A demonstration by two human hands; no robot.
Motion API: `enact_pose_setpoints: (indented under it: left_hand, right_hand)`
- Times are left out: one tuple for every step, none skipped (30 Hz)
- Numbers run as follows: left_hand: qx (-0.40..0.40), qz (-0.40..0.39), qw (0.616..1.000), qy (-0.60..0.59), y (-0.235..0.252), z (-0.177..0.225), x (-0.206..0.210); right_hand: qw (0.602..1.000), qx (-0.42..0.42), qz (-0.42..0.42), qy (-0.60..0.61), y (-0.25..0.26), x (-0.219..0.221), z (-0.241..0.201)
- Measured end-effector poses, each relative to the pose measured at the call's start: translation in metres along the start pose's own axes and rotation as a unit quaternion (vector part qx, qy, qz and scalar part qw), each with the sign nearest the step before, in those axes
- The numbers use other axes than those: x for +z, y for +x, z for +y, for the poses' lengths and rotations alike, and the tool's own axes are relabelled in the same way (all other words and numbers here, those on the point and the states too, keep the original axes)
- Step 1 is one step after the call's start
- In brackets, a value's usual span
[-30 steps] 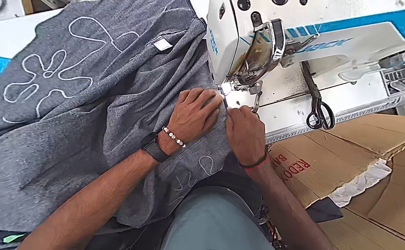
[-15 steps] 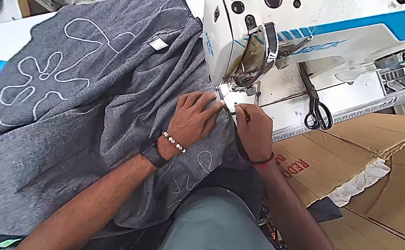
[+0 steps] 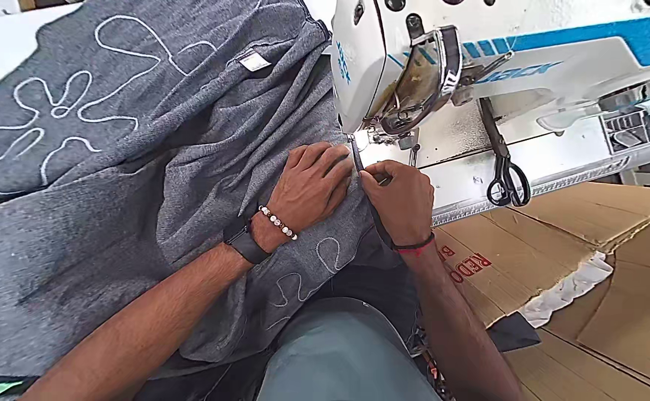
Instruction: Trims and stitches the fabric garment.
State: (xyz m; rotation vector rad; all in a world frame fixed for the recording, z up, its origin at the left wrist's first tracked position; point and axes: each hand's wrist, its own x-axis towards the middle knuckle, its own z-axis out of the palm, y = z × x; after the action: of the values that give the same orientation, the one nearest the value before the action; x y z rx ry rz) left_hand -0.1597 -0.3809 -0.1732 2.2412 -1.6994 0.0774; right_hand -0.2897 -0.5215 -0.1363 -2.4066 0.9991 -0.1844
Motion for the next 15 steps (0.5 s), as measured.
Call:
enact_pose_setpoints:
  left_hand:
    - [0.009,0.002,1.000,-0.002,0.000,0.000,-0.001]
    - [0.017,0.003,1.000,-0.004,0.000,0.000,-0.002]
    - [0.021,0.002,1.000,-0.006,-0.001,-0.001,-0.002]
    - [0.023,0.004,1.000,-0.007,-0.001,-0.001,-0.002]
    - [0.023,0.007,1.000,-0.008,-0.002,-0.003,-0.001]
    - [0.022,0.012,1.000,-0.008,-0.002,-0.004,0.002]
    - [0.023,0.016,1.000,-0.008,-0.003,-0.005,0.003]
    - [0.023,0.019,1.000,-0.007,-0.003,-0.006,0.005]
    - [0.023,0.019,1.000,-0.005,-0.003,-0.006,0.005]
    - [0.022,0.017,1.000,-0.001,-0.003,-0.006,0.005]
    - [0.019,0.014,1.000,0.005,-0.003,-0.005,0.005]
    - [0.015,0.009,1.000,0.009,-0.003,-0.005,0.005]
    - [0.012,0.006,1.000,0.013,-0.003,-0.005,0.004]
    - [0.009,0.007,1.000,0.017,-0.002,-0.004,0.003]
    - [0.004,0.006,1.000,0.021,-0.003,-0.003,0.003]
  right_hand:
    - [1.000,-0.003,0.003,-0.013,0.000,0.001,-0.002]
    - [1.000,-0.006,0.007,-0.027,0.000,0.002,-0.003]
    - [0.999,-0.010,0.009,-0.044,-0.001,0.003,-0.005]
    - [0.998,-0.016,0.013,-0.061,-0.001,0.003,-0.006]
    - [0.997,-0.025,0.016,-0.074,0.000,0.003,-0.007]
    - [0.996,-0.034,0.018,-0.082,0.000,0.003,-0.007]
    - [0.995,-0.045,0.019,-0.090,0.000,0.003,-0.007]
    - [0.993,-0.054,0.022,-0.098,0.000,0.003,-0.008]
    - [0.992,-0.061,0.025,-0.105,0.001,0.004,-0.008]
    - [0.991,-0.070,0.032,-0.110,0.001,0.006,-0.007]
    - [0.989,-0.082,0.043,-0.118,0.001,0.009,-0.008]
    - [0.986,-0.093,0.058,-0.129,0.000,0.013,-0.008]
    - [0.982,-0.102,0.072,-0.143,-0.001,0.017,-0.010]
    - [0.979,-0.109,0.080,-0.155,-0.002,0.020,-0.011]
    - [0.975,-0.114,0.084,-0.168,-0.004,0.022,-0.011]
